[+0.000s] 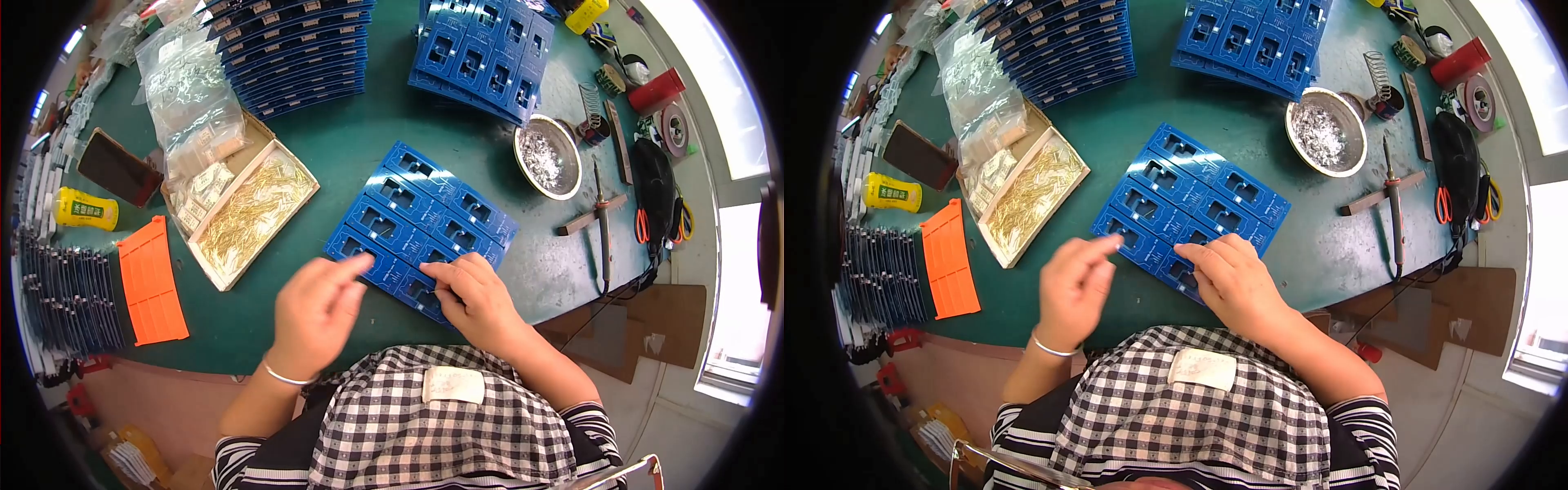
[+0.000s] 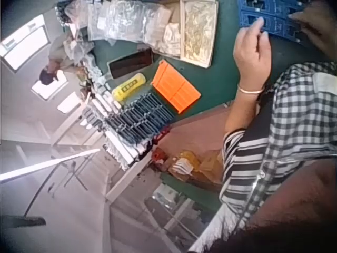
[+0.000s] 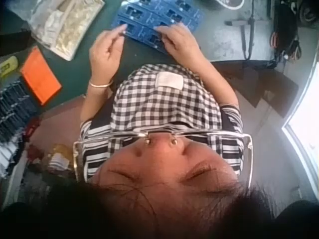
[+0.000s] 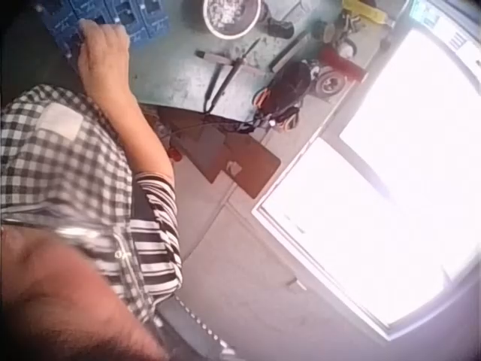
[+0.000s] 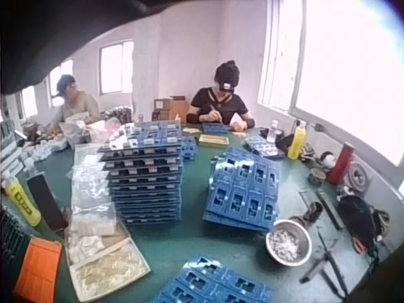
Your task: The person inserts metal components into slots on a circuit board by hand and then solders them onto the board using a soldering iron and solder wire.
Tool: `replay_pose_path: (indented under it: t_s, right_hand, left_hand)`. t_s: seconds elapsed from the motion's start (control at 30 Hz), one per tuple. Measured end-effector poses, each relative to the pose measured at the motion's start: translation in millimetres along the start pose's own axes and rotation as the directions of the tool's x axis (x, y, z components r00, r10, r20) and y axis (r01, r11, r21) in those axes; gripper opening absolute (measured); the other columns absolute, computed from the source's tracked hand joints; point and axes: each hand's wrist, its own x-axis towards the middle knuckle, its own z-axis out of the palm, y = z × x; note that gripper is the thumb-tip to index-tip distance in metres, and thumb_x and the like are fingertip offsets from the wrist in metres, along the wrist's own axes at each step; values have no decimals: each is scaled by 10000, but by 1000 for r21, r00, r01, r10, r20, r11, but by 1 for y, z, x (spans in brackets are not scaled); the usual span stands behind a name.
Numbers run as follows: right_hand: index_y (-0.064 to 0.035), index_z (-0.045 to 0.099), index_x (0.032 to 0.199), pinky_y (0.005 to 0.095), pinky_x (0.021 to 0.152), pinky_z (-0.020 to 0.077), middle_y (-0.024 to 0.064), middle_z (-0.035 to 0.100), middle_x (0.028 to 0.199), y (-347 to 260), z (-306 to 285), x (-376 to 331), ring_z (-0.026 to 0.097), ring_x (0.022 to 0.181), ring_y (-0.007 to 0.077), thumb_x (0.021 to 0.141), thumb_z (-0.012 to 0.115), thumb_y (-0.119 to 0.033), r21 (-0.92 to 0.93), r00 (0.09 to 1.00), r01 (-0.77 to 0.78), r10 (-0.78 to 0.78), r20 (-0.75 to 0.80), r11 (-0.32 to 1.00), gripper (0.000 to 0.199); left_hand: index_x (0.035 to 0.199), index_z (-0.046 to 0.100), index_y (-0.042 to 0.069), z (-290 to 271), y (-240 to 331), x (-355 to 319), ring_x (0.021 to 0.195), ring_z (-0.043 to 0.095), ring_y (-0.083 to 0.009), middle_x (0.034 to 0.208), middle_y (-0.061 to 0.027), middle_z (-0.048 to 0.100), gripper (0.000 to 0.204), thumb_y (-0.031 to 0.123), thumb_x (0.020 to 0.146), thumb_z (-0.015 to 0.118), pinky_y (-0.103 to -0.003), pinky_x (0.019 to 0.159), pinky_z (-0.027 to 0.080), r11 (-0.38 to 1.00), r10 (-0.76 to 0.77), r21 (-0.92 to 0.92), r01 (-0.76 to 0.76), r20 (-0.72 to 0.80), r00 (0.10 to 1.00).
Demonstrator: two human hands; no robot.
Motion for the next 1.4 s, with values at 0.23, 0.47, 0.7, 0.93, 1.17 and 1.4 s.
replay_pose_path:
  t_s: [0.23,0.47,0.7,0.93,1.17,1.4]
  right_hand:
    - [-29,620,1087,334,718,461,76,580,798,0,3,1,548,771,235,737,631,69,-80,1000,18,-17,5,997,363]
    - [-26,611,1102,351,750,464,69,577,805,0,3,4,559,807,239,719,637,46,-160,995,49,-35,92,986,390]
    - [-37,589,1054,350,788,448,56,555,839,-22,-2,12,545,840,226,726,569,-77,-351,948,265,-177,263,898,331]
    - [-62,608,867,352,749,447,52,594,874,2,11,-6,561,840,230,682,595,-75,-309,968,250,-240,72,918,186]
    - [-64,640,924,366,735,434,40,613,931,1,5,-11,574,816,218,660,688,-98,-455,949,273,-314,-15,848,270]
    - [-71,656,973,395,773,420,46,608,965,-3,2,-17,569,847,231,629,743,-112,-455,962,240,-272,-6,858,358]
  left_hand:
    - [1268,538,-27,-24,-23,-12,728,454,-51,884,-15,568,339,77,948,502,-169,680,378,638,-483,-721,271,-100,870]
    - [1259,551,-26,-47,-31,-16,678,402,-19,873,-1,561,332,79,946,509,-154,583,346,676,-488,-691,256,-160,858]
    - [1170,618,-19,-114,-48,-7,800,512,-47,917,12,592,261,93,951,530,-199,706,429,955,-291,-230,189,-578,762]
    - [1016,678,56,-118,-77,18,762,598,-165,890,-66,627,162,110,882,603,-266,685,472,936,-198,205,288,-369,908]
    - [945,696,123,-102,-85,43,814,620,-282,884,-67,611,151,135,851,580,-380,701,498,790,-125,579,201,-169,978]
    - [921,702,140,-91,-100,62,805,630,-261,862,-68,591,177,111,789,588,-398,687,508,667,-19,744,36,-31,999]
